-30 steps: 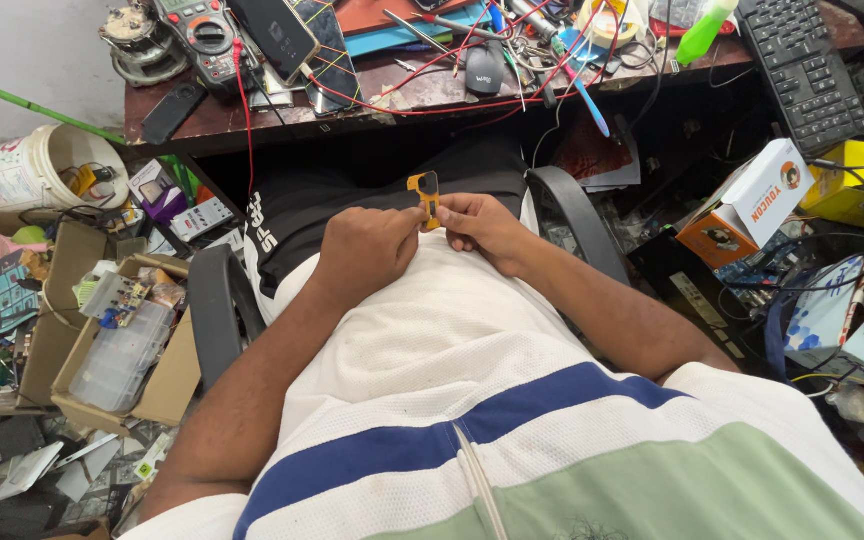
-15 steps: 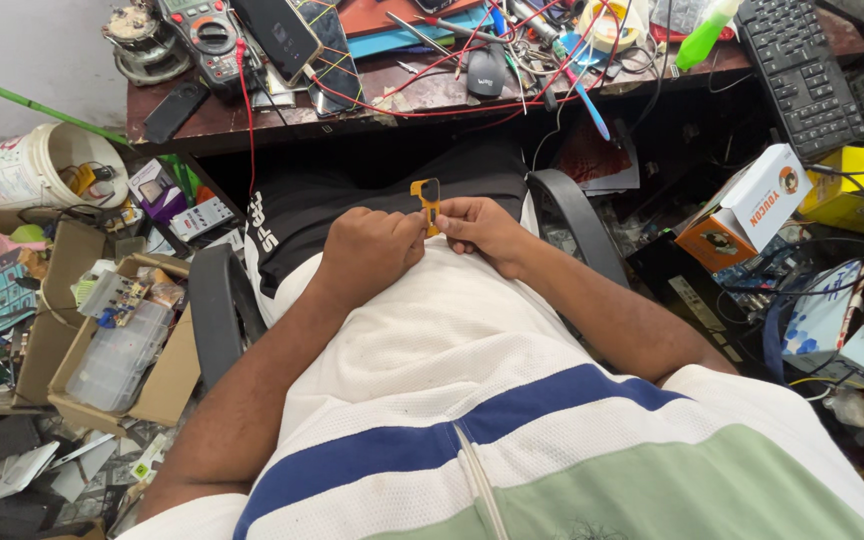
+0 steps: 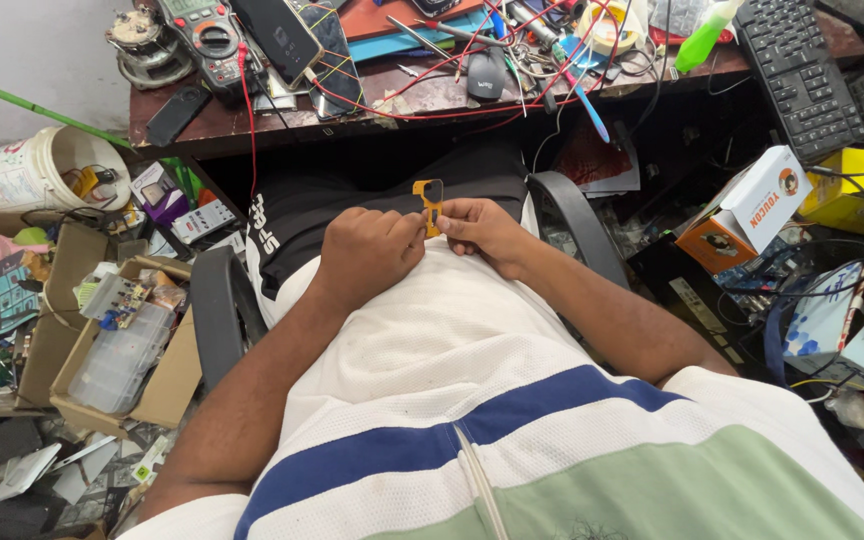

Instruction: The person sits reclined in a chair and works on a small electronic device on their lap, manipulating a small circuit board and an orange-cased gadget with their hands, turning and repositioning the parts as they work. At the end they pick up a phone with a lit screen.

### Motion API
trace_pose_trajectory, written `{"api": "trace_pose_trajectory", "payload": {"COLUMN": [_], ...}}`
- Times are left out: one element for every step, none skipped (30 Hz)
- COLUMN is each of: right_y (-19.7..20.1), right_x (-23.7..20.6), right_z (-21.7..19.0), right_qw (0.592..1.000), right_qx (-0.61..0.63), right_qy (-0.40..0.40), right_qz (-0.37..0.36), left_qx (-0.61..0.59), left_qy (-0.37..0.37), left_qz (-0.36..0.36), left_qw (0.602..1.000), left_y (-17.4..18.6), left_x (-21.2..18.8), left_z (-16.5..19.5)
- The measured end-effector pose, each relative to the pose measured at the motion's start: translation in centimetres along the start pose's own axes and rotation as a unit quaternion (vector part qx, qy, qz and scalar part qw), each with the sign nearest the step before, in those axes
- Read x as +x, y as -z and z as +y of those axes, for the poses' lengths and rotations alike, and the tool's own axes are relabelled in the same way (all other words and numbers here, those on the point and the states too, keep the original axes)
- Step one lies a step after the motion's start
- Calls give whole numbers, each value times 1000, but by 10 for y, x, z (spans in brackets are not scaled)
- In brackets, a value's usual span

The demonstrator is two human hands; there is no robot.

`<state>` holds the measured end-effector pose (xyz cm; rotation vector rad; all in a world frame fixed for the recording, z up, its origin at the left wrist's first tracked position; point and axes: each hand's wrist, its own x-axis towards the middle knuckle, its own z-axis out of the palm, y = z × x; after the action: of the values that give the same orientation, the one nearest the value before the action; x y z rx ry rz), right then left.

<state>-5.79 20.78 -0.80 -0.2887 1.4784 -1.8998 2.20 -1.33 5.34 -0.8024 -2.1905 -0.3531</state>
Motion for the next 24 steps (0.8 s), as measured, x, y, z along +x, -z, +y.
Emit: {"api": "trace_pose_trajectory", "payload": {"right_y": [0,-1,-1,0,0,0,1,1,1,2,2,2,2,2,2,2,2,2,2,3,3,4,4,4], "right_x": [0,0,0,0,0,0,0,1,1,1,1,1,1,2,2,2,2,2,2,3,3,2,2,2], "right_z": [0,0,0,0,0,1,2,2,3,3,4,4,4,4,4,4,4,4,4,4,4,4,4,4], "right_qw": [1000,1000,1000,1000,1000,1000,1000,1000,1000,1000,1000,1000,1000,1000,1000,1000,1000,1000,1000,1000,1000,1000,1000,1000], "right_qx": [-1,-4,-7,-10,-13,-15,-17,-20,-22,-24,-24,-24,-23,-23,-23,-23,-22,-21,-20,-19,-18,-17,-16,-16], "right_qy": [-4,-1,2,5,3,2,0,6,10,14,9,5,1,3,5,7,6,6,5,7,8,10,11,12], "right_qz": [3,1,0,0,0,0,0,-3,-6,-8,-5,-3,0,-2,-3,-4,-3,-3,-2,-4,-6,-7,-9,-12], "left_qx": [-9,-19,-29,-33,-36,-39,-52,-67,-82,-87,-92,-96,-101,-107,-112,-114,-116,-117,-114,-112,-109,-111,-113,-114], "left_qy": [3,6,9,15,20,26,31,37,43,48,52,56,56,58,59,63,67,72,74,75,76,75,74,73], "left_qz": [-5,-10,-15,-25,-36,-47,-56,-64,-73,-81,-89,-96,-97,-97,-98,-99,-100,-101,-108,-115,-123,-116,-110,-104], "left_qw": [1000,1000,999,999,998,998,997,995,993,992,990,989,989,988,987,987,986,985,985,984,983,984,985,985], "left_y": [1,1,1,0,0,0,0,-1,-2,-2,-2,-2,-2,-2,-2,-2,-2,-1,-1,-1,-1,-2,-2,-2], "left_x": [0,0,1,1,1,1,1,1,1,1,1,1,1,1,1,1,1,1,1,1,1,1,1,1], "left_z": [0,0,0,0,-1,-1,-2,-3,-3,-3,-3,-4,-4,-5,-4,-4,-4,-4,-4,-4,-3,-3,-4,-4]}}
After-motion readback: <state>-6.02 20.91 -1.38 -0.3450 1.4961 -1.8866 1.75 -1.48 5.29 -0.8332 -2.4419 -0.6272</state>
